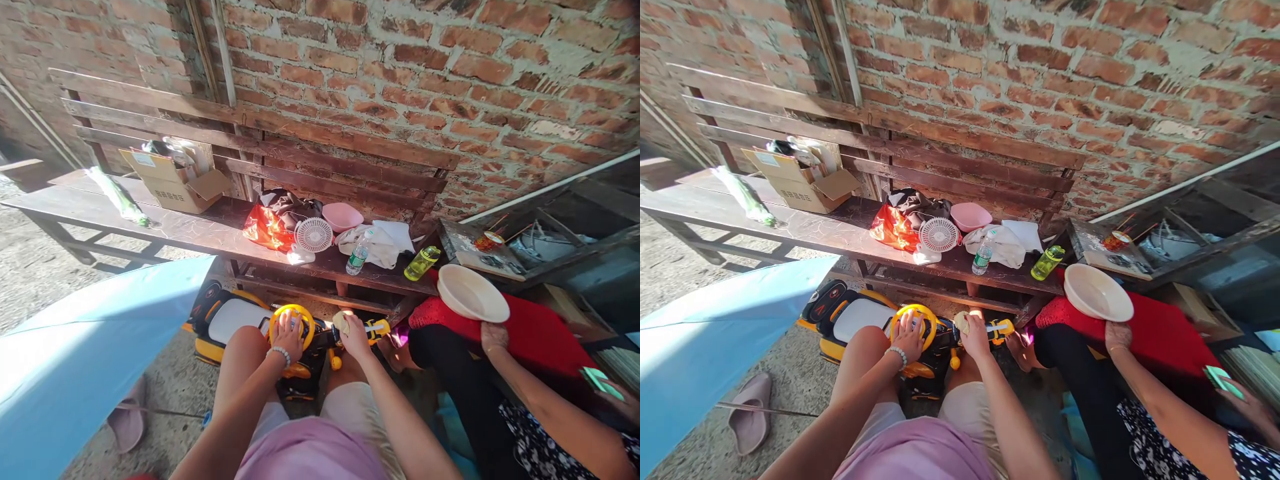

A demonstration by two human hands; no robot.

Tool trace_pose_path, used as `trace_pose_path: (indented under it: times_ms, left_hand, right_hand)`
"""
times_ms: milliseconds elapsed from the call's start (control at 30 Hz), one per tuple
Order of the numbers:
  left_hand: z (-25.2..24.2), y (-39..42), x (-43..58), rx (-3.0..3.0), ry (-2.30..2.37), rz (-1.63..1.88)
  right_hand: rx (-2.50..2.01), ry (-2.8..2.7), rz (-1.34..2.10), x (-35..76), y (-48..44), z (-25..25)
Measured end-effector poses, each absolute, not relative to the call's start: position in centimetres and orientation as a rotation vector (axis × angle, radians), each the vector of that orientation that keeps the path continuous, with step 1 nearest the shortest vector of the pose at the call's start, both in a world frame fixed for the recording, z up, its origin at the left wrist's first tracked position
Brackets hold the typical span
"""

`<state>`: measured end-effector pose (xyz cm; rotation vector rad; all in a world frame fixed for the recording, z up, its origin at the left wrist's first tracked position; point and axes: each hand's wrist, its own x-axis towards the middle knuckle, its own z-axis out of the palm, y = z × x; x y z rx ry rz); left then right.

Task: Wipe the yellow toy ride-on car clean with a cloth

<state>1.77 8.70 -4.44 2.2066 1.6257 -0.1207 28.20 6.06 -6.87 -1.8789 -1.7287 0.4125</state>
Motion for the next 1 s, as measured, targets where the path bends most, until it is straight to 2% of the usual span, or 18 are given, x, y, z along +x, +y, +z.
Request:
trace_pose_path:
  times_ms: [133,333,567,667,867,1000]
  left_hand:
    - [-4.7,8.0,1.6,2.182,1.687,-0.229]
    - [-3.7,7.7,1.6,2.217,1.666,-0.182]
    - [-4.9,7.6,0.7,2.275,1.71,-0.08]
    - [-5.7,7.5,0.1,2.332,1.739,0.015]
    - [-6.5,5.9,-1.0,2.466,1.72,0.198]
    - [-7.1,4.0,-2.0,2.497,1.712,0.222]
  right_hand:
    - [-2.059,-1.777,0.272,31.6,5.5,-5.6]
    - [-2.262,-1.598,0.192,38.5,3.7,-5.4]
    - [-1.823,-1.581,0.506,29.2,3.7,-7.7]
    - [-1.791,-1.544,0.478,26.1,3.6,-8.1]
    - [-1.901,-1.666,0.388,29.9,2.5,-6.6]
    - [-2.026,-1.541,0.243,34.4,1.9,-5.6]
